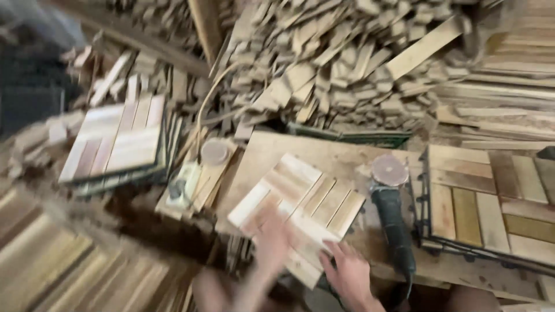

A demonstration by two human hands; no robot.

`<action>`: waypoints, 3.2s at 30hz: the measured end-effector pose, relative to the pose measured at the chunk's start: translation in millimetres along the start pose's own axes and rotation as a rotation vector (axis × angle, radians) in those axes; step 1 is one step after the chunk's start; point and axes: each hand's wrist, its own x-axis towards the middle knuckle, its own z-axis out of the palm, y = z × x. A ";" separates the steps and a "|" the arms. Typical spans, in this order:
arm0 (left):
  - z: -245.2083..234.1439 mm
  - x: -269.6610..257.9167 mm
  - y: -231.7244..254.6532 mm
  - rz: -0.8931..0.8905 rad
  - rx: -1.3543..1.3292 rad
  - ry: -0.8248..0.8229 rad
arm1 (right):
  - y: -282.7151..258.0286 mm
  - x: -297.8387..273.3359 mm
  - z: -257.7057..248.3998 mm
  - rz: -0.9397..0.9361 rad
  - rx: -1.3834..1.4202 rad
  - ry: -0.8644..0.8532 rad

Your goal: Sanding wooden tiles using an orbital sander and replacing the sanding disc in a workshop environment.

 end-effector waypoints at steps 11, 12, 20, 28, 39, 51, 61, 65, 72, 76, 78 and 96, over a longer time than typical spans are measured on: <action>-46.2 -54.4 52.9 0.341 -0.446 -0.074 | 43.7 129.6 68.8 -0.425 -0.066 -0.207; -37.3 -45.4 57.9 0.350 -0.461 -0.060 | 67.1 148.9 72.1 -0.420 -0.086 -0.200; -55.0 -20.1 -10.3 0.563 -0.594 -0.301 | 89.1 135.4 78.9 -0.088 -0.108 -0.098; -71.7 42.5 -137.6 0.290 -0.409 -0.758 | -11.5 36.4 35.9 -0.354 -0.210 0.037; -11.8 -2.9 -142.3 0.120 -0.289 -0.779 | 64.6 119.3 97.9 -0.003 -0.263 0.078; -3.0 46.2 -151.0 0.126 -0.270 -0.724 | 29.6 50.3 25.1 0.067 0.141 -0.195; -32.5 32.8 -152.2 -0.235 -0.787 -0.711 | 31.4 35.2 33.3 0.065 0.089 -0.223; 5.7 0.3 -150.6 -0.307 -1.001 -0.525 | 38.7 32.2 40.6 0.041 0.088 -0.189; -30.3 -54.1 -81.2 -0.594 -1.012 -0.341 | 18.3 -2.1 32.4 0.014 0.077 -0.161; -55.6 -85.5 -27.6 -0.830 -1.336 -0.172 | 12.3 -40.2 47.7 -0.074 0.117 -0.033; -47.4 -82.3 -16.0 -1.105 -1.407 -0.388 | 20.5 -30.9 60.2 -0.086 0.223 -0.054; -49.6 -33.5 -104.0 -0.926 -1.301 -0.478 | 61.6 16.9 72.9 -0.767 -0.266 0.600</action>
